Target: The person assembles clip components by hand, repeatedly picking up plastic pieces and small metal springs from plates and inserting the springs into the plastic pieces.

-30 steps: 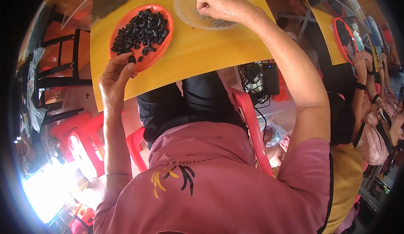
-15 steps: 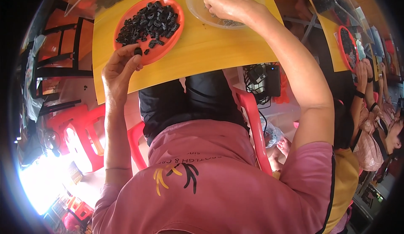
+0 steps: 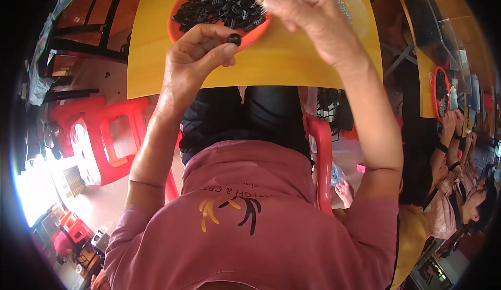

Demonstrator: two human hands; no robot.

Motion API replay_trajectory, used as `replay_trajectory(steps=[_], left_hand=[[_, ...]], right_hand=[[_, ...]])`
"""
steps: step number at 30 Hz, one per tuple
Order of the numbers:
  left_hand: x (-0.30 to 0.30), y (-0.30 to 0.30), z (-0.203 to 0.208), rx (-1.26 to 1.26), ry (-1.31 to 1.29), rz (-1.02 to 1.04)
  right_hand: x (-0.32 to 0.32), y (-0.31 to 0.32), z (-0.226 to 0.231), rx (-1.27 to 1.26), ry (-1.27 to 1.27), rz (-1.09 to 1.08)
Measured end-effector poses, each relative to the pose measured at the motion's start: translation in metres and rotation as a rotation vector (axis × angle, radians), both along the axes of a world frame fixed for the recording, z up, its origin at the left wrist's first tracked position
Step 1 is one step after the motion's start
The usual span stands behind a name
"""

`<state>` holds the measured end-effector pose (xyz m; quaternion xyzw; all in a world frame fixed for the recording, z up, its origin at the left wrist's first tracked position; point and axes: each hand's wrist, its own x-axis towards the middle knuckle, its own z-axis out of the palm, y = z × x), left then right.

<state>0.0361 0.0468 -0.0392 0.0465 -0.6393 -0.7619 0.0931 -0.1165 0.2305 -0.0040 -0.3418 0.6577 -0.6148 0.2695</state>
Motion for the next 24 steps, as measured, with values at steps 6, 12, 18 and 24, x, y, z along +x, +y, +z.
replay_trajectory(steps=[6,12,18,24], left_hand=[[0.003,0.003,0.004,0.045,0.016,-0.037],[0.003,0.001,0.000,0.077,0.017,-0.042],[0.007,-0.003,-0.004,0.098,0.023,-0.036],[0.014,-0.011,-0.008,0.064,-0.022,0.001]], right_hand=[[0.041,-0.019,-0.016,-0.113,-0.311,-0.011],[0.048,-0.025,-0.019,-0.167,-0.372,-0.012],[0.053,-0.028,-0.022,-0.084,-0.233,-0.023],[0.055,-0.034,-0.021,-0.078,-0.018,0.015]])
